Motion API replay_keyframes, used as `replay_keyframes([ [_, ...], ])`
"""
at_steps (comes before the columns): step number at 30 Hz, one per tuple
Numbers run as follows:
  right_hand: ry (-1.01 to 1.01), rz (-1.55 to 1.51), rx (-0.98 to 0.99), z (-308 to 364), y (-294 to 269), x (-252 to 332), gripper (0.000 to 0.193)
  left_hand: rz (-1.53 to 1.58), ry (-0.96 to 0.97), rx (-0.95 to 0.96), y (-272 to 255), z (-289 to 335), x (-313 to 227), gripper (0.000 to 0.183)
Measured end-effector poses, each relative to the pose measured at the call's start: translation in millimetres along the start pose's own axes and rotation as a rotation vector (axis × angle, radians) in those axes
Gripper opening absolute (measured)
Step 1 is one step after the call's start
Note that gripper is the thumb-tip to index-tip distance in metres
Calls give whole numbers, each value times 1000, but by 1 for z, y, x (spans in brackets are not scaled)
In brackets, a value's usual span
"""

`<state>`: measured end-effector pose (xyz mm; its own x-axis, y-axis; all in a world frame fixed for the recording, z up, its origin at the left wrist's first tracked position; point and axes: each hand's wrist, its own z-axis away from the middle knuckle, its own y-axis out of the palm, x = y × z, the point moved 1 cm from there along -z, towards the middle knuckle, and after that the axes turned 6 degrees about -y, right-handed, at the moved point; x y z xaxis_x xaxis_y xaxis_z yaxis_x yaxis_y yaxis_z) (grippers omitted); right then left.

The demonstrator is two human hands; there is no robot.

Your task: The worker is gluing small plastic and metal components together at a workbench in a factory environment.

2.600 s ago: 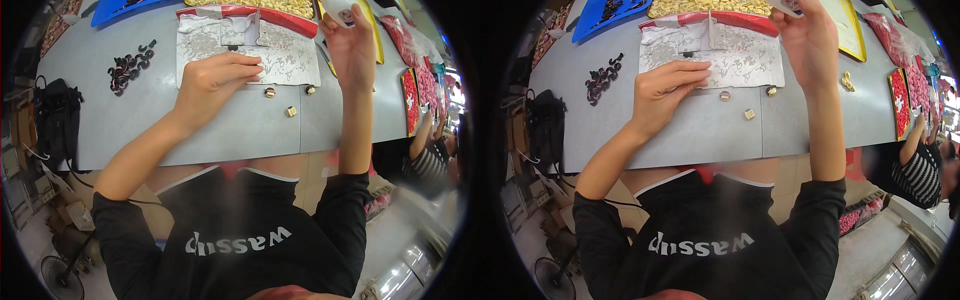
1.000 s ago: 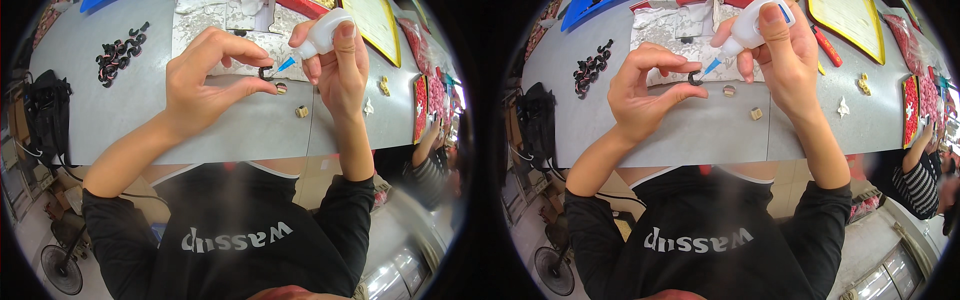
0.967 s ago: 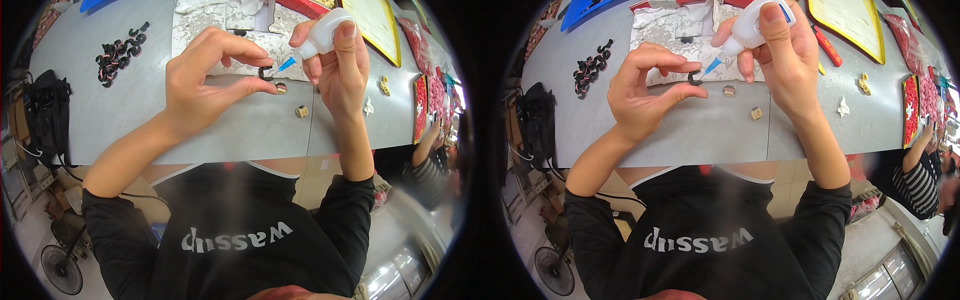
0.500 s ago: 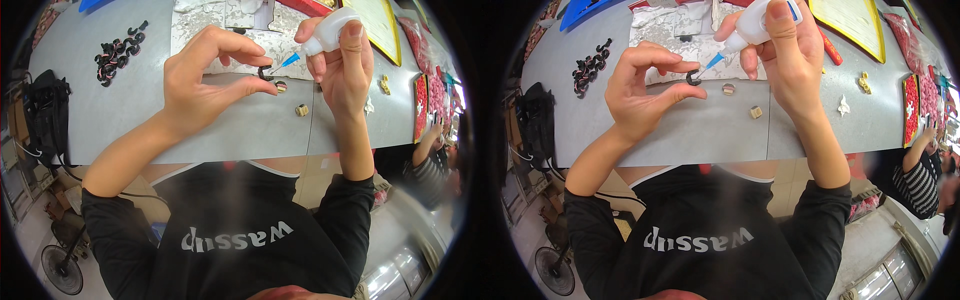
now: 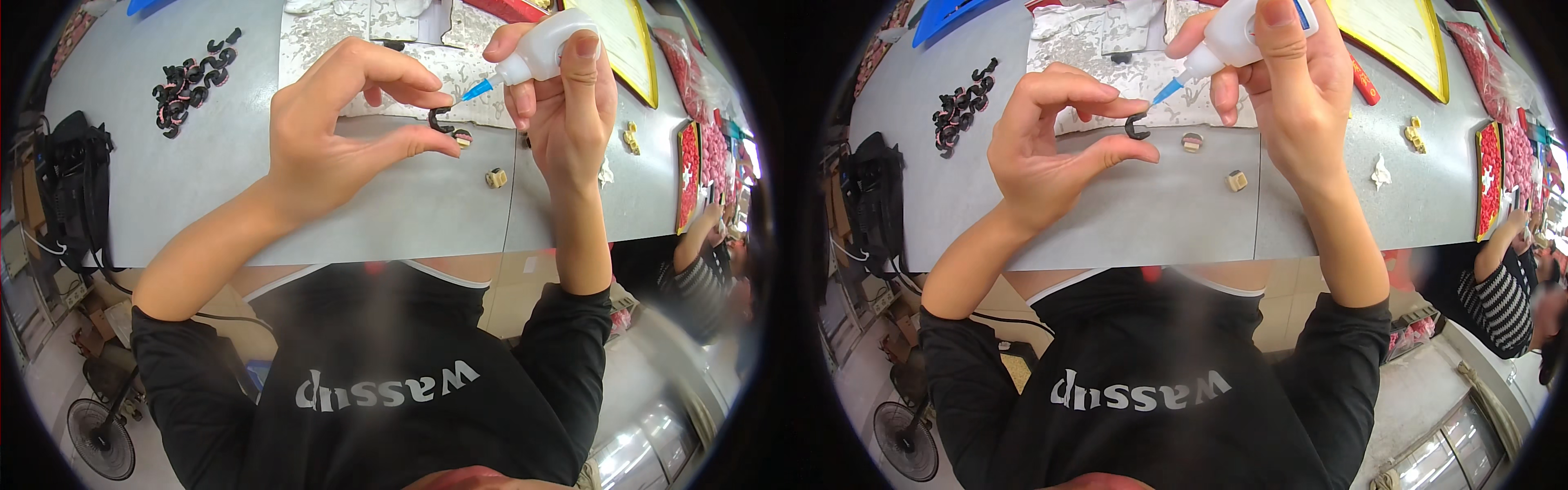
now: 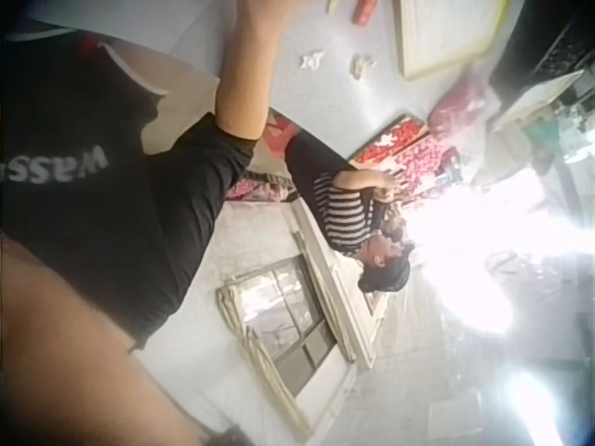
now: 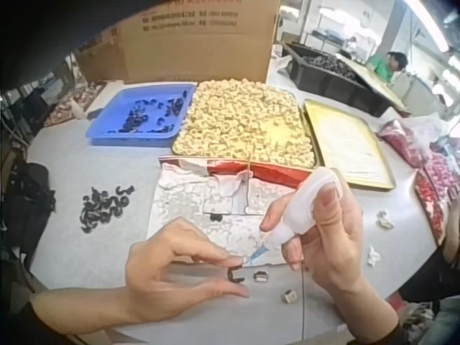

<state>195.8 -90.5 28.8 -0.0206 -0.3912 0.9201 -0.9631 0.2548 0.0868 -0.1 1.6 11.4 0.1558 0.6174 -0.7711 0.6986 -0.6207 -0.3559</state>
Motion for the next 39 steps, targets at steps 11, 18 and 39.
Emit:
replay_keyframes([
  [11, -99, -30, -57, -9, -33, 3, 36, 25, -22, -30, 2, -3, -1, 52],
  [18, -126, 291, -122, -1, -39, 27, 25, 152, -162, -174, 0, 2, -4, 40],
  [39, 236, 1208, -261, 93, -108, 88, 17, 122, -157, -116, 0, 2, -8, 35],
])
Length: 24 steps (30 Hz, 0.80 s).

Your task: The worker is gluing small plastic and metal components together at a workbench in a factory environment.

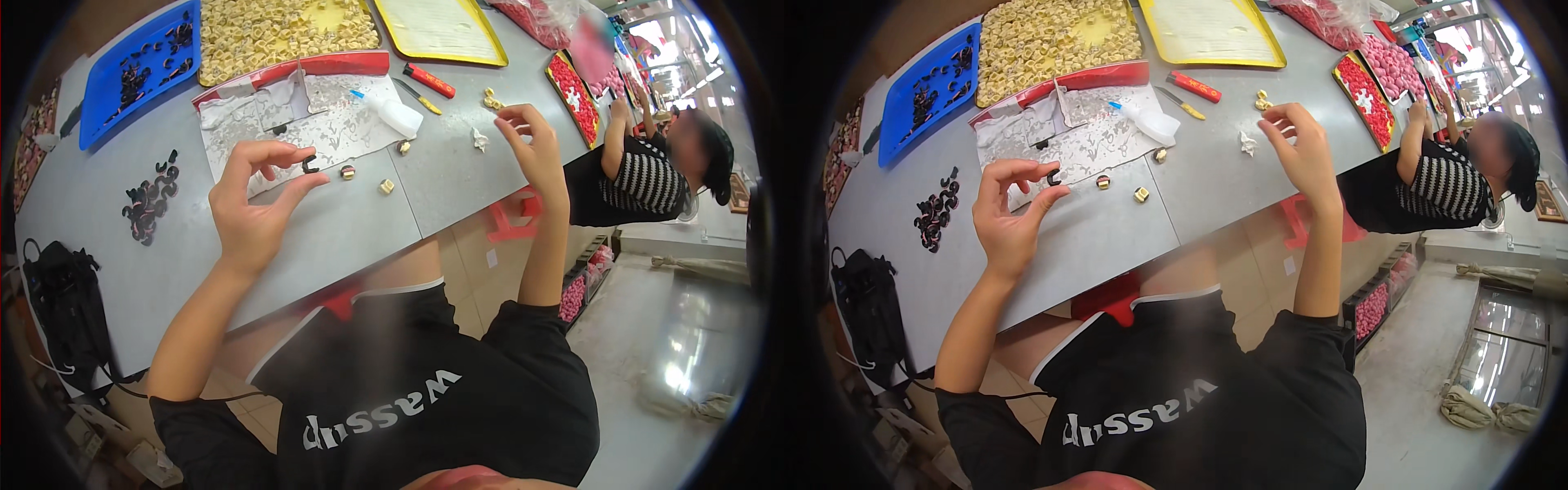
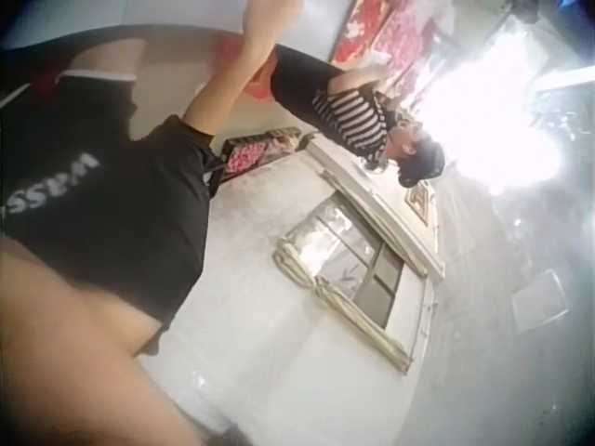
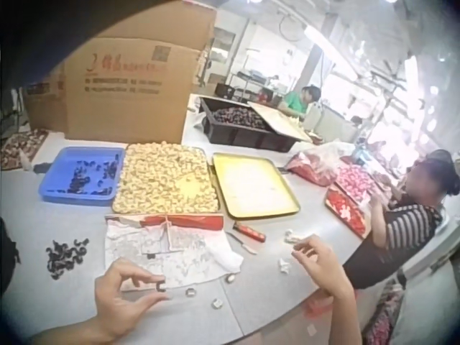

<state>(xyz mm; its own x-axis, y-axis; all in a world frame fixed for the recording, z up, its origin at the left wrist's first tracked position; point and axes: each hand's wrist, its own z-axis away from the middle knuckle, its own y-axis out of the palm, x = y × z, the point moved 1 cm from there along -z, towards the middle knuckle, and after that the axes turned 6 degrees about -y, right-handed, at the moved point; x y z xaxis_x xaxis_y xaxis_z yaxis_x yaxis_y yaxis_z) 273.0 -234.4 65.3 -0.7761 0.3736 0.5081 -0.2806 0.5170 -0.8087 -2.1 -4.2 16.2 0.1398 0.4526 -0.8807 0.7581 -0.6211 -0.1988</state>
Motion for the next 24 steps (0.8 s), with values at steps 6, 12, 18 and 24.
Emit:
replay_keyframes([
  [6, 23, 127, -99, -6, 14, -22, 18, -39, 20, -18, -3, -1, 1, 35],
  [12, -103, 291, -155, -21, 24, -49, 18, -31, 18, -23, -1, -3, 2, 34],
  [18, -207, 291, -59, -34, 33, -46, 14, -33, 18, -24, -2, -3, 3, 34],
  [24, -288, 243, -19, -37, 37, -39, 12, -39, 39, -23, -2, -4, 4, 33],
])
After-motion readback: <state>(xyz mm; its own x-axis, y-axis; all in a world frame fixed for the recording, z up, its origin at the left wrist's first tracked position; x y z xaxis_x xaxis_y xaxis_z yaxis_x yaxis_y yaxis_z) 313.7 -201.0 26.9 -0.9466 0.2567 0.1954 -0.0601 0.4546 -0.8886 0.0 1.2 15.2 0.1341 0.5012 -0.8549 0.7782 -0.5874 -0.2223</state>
